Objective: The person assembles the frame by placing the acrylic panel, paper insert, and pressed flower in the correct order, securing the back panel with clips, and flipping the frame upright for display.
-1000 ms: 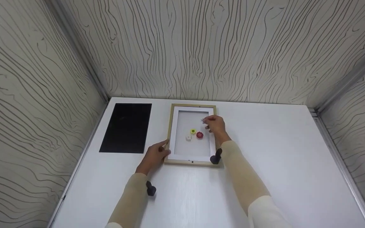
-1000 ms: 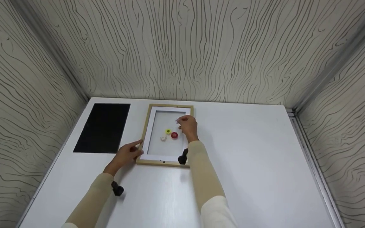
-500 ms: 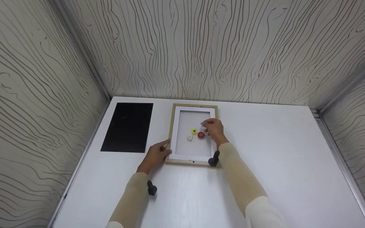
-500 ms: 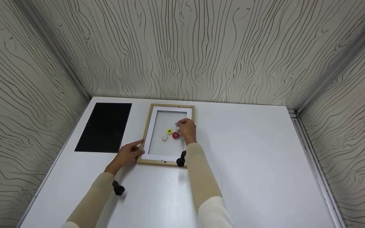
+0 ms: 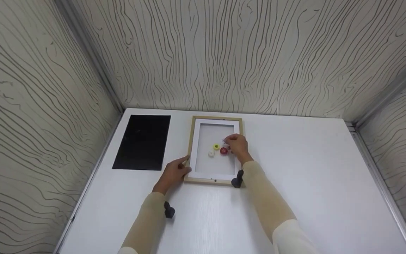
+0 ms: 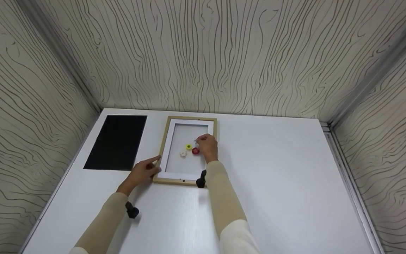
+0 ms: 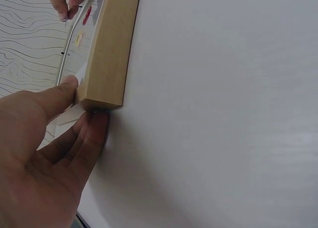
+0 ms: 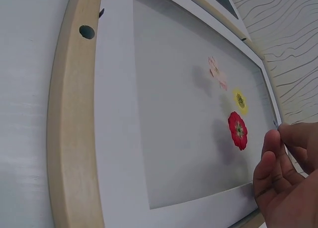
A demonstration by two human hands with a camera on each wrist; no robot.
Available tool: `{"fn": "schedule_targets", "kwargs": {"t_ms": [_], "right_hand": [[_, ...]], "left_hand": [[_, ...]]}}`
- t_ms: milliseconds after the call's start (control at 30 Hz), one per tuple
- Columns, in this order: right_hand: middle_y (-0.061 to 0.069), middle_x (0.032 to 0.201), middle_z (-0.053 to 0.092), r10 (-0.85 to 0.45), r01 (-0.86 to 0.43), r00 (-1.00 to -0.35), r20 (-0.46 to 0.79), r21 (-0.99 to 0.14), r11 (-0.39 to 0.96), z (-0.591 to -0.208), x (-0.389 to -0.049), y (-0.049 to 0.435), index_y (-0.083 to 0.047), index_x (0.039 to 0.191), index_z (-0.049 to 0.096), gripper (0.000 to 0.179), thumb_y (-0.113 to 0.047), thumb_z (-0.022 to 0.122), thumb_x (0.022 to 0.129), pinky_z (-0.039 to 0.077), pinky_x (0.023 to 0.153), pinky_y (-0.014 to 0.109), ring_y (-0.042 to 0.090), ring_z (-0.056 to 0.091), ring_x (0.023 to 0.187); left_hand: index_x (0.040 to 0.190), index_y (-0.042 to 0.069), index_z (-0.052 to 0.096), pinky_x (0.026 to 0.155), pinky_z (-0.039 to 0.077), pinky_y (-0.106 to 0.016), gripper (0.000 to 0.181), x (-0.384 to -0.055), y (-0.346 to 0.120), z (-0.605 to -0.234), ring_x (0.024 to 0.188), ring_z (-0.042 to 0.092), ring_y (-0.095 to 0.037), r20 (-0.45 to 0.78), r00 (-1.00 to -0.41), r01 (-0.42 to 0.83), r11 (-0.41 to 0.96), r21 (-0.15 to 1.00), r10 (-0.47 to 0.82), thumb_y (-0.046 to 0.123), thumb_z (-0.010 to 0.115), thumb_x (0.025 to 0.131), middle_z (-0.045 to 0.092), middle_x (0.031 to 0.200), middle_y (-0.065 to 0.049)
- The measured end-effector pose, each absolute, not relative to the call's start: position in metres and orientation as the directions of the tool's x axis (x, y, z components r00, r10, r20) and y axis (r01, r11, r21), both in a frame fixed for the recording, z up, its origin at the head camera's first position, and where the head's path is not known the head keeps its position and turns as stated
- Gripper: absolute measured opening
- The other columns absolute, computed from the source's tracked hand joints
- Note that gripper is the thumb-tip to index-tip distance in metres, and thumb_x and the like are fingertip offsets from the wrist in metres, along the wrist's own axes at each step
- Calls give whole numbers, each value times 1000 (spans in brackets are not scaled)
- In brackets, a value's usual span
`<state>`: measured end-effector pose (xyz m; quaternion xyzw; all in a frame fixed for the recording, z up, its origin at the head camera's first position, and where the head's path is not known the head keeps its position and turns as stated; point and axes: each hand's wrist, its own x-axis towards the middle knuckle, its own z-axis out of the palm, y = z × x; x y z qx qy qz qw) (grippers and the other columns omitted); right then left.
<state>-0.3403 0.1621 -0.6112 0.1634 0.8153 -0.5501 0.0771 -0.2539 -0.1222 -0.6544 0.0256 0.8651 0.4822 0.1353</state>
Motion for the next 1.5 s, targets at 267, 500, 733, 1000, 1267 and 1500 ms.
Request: {"fn": "schedule_targets", "kwargs": {"t_ms": [267,500,733,1000,1267,1500], "right_hand": [[9,108,69,171,365,-931,-323,-849,382,-618,-343,164,-5,120,73,20,-17,66,105,50,66,24,17,64,87],[13,113,72,144,333,-943,-300,-852,404,-620,-341,167,-3,123,73,23,-16,66,105,52,68,25,17,65,86],[18,116,74,153,292,-956,-251,-866,406,-621,-341,167,0,126,74,28,-9,63,101,58,71,29,17,68,81],[18,123,72,148,287,-958,-248,-871,399,-619,-340,171,-1,131,71,29,-12,60,106,57,72,29,21,71,88],[15,123,69,168,314,-948,-270,-873,373,-612,-340,175,-5,128,70,26,-17,61,108,51,68,25,29,72,100],[12,120,69,182,318,-947,-266,-867,384,-608,-341,178,-7,126,70,23,-19,62,108,50,69,25,28,70,99]], "left_hand": [[159,20,52,77,49,-30,59,-253,-122,-653,86,56,-15,-196,-965,-74,533,843,176,25,71,104,62,100,-4],[159,18,51,74,49,-29,59,-252,-122,-650,81,55,-14,-187,-965,-64,531,845,181,23,71,104,61,94,-3],[160,21,51,75,51,-28,60,-253,-122,-652,83,56,-14,-203,-963,-83,527,846,174,24,72,104,63,99,-3],[159,20,52,76,49,-29,59,-252,-122,-653,85,56,-14,-201,-965,-84,528,845,168,25,71,104,62,102,-4],[159,23,52,80,49,-31,59,-252,-120,-651,89,55,-16,-212,-966,-101,539,836,149,25,71,104,61,101,-4],[159,22,52,80,50,-31,60,-251,-121,-652,88,56,-16,-217,-964,-107,525,844,153,25,72,103,62,102,-4]]}}
